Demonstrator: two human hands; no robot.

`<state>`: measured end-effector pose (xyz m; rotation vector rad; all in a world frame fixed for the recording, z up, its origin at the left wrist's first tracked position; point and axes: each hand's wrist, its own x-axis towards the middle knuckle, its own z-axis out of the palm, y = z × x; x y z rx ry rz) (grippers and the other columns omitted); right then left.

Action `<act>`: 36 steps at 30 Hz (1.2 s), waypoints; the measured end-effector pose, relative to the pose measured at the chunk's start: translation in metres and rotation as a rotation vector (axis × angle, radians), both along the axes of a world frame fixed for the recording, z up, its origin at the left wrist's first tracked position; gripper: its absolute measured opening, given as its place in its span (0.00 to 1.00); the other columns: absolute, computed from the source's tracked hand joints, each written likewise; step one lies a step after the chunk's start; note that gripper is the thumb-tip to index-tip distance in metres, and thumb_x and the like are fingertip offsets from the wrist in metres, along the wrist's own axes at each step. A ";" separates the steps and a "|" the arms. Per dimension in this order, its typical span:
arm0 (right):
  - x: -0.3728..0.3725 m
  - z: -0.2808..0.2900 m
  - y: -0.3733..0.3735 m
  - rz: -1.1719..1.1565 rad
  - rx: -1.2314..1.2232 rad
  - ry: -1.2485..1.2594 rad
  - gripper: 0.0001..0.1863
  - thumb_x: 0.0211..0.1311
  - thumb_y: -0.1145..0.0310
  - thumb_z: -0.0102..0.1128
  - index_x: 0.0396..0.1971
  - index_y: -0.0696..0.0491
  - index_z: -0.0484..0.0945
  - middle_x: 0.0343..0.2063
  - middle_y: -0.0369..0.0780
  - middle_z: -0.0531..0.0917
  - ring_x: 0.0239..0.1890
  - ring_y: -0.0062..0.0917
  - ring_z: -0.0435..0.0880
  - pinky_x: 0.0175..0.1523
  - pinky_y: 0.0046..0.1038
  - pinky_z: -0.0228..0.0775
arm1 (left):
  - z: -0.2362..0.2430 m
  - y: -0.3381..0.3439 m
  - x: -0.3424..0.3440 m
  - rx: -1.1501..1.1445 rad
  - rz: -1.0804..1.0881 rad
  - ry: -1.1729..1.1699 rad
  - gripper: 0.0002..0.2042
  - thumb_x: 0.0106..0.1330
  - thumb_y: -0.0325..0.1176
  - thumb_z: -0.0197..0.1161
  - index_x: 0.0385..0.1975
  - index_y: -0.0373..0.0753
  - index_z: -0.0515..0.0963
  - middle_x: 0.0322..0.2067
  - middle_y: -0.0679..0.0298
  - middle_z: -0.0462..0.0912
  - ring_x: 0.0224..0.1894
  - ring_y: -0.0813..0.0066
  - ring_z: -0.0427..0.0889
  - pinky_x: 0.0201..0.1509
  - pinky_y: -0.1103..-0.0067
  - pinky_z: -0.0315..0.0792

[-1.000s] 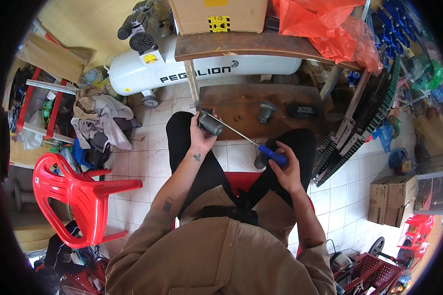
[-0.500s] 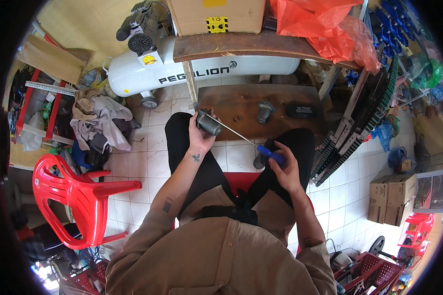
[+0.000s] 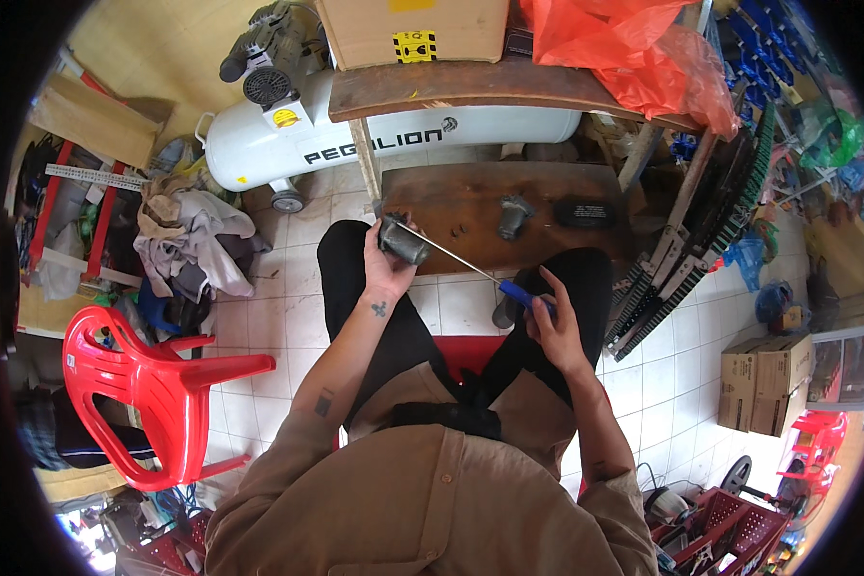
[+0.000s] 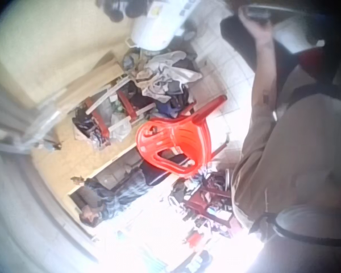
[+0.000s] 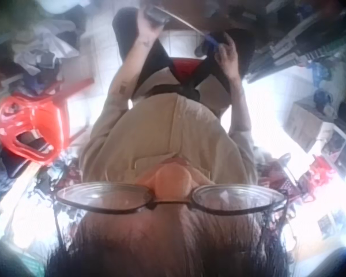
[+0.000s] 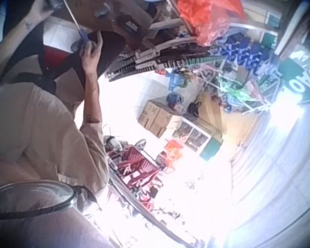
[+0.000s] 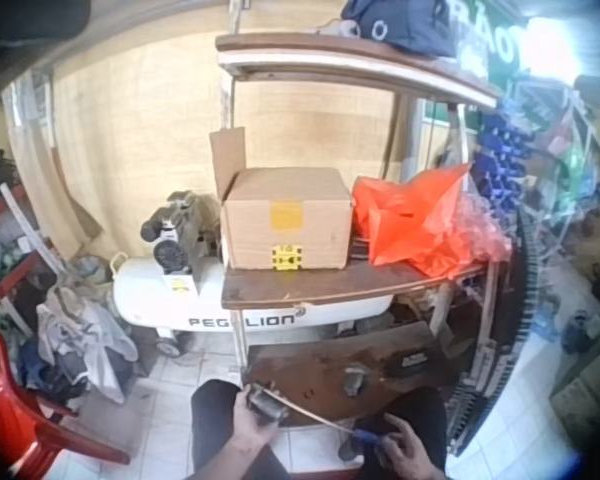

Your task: The person uses a screwdriver to pry or manipulate components on a small electric motor while holding it by hand.

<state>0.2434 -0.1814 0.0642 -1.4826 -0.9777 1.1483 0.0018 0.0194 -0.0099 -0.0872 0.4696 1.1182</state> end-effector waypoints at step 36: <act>-0.004 -0.008 0.003 -0.116 0.115 -0.201 0.19 0.70 0.69 0.60 0.57 0.58 0.73 0.30 0.37 0.79 0.27 0.15 0.75 0.32 0.19 0.68 | 0.004 -0.002 0.001 -0.006 0.002 -0.001 0.17 0.67 0.44 0.62 0.48 0.40 0.76 0.45 0.61 0.82 0.46 0.65 0.80 0.58 0.67 0.75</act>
